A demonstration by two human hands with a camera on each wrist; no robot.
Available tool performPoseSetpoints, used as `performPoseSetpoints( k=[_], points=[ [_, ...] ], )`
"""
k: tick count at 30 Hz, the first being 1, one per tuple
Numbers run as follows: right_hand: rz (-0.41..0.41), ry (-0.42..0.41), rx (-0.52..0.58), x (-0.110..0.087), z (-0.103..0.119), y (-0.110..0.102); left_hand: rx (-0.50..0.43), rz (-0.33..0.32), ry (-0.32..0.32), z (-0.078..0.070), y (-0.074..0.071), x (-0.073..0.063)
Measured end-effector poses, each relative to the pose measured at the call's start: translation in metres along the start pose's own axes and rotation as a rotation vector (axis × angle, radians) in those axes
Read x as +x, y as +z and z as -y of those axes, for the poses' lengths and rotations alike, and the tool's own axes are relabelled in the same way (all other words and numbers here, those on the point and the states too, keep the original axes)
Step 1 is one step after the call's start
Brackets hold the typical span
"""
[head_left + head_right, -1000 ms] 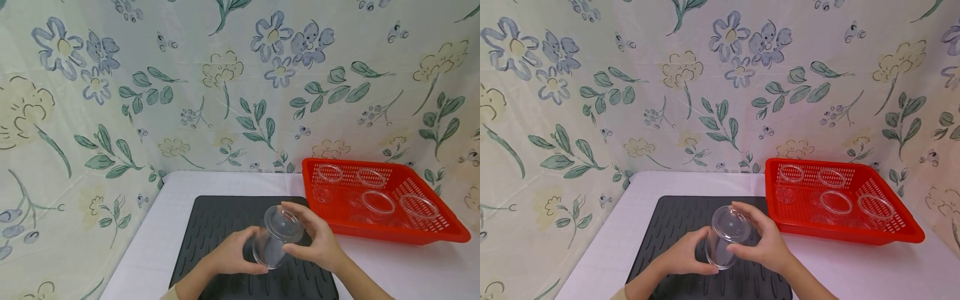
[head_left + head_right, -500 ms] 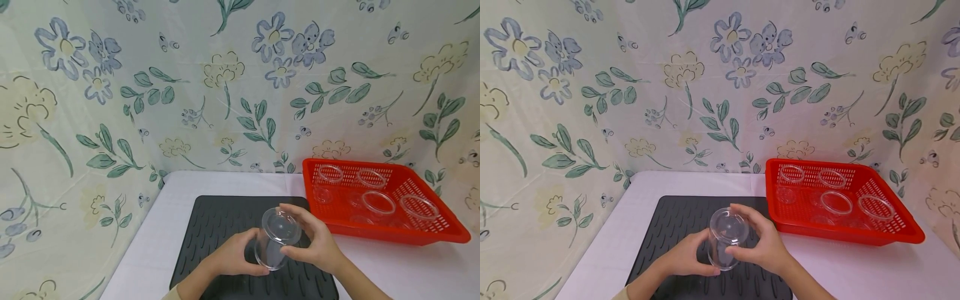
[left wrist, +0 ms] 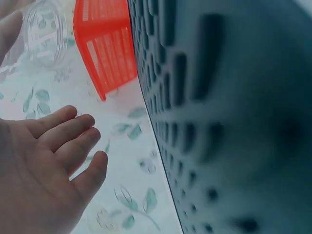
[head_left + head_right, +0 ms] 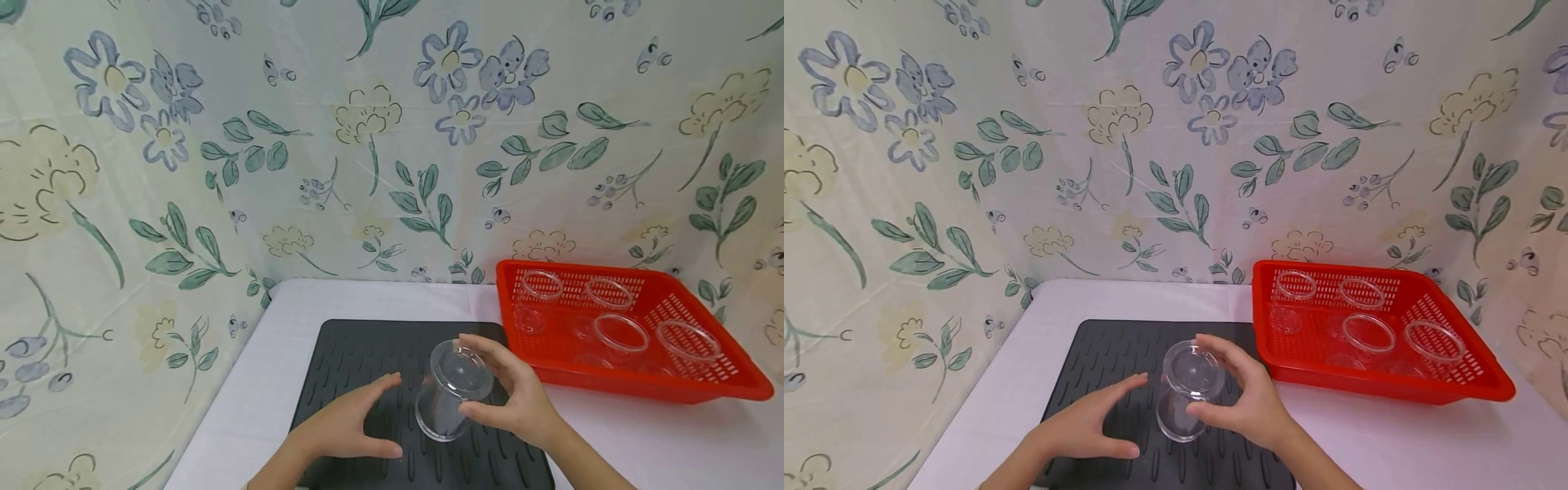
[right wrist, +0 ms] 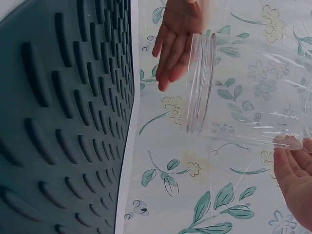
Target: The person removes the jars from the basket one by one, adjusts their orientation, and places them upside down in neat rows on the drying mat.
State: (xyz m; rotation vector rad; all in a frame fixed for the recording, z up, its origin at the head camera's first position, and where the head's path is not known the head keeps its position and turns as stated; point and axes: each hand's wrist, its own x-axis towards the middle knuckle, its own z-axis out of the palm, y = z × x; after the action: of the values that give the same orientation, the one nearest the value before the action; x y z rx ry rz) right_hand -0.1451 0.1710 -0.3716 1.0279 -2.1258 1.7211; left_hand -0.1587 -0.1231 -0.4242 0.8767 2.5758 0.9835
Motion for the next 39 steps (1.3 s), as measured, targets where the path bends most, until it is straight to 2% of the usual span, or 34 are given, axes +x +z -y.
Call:
performPoseSetpoints(
  k=[8, 14, 18, 25, 34, 39],
  points=[
    [-0.010, 0.018, -0.005, 0.000, -0.001, 0.002, 0.001, -0.053, -0.087, 0.026, -0.008, -0.031],
    [-0.018, -0.009, -0.004, 0.000, -0.003, 0.003, 0.021, -0.036, -0.157, 0.038, -0.017, -0.051],
    [-0.022, 0.011, 0.000, 0.000, -0.004, 0.003, 0.054, -0.030, -0.188, 0.045, -0.019, -0.060],
    [-0.013, 0.031, 0.007, 0.000, -0.006, 0.004, 0.074, 0.013, -0.191, 0.056, -0.015, -0.066],
    [-0.006, 0.017, 0.008, 0.003, -0.010, 0.003, 0.023, 0.056, -0.237, 0.060, -0.014, -0.069],
    [-0.008, 0.020, 0.003, 0.006, -0.011, 0.003, 0.006, 0.062, -0.228, 0.063, -0.014, -0.068]
  ],
)
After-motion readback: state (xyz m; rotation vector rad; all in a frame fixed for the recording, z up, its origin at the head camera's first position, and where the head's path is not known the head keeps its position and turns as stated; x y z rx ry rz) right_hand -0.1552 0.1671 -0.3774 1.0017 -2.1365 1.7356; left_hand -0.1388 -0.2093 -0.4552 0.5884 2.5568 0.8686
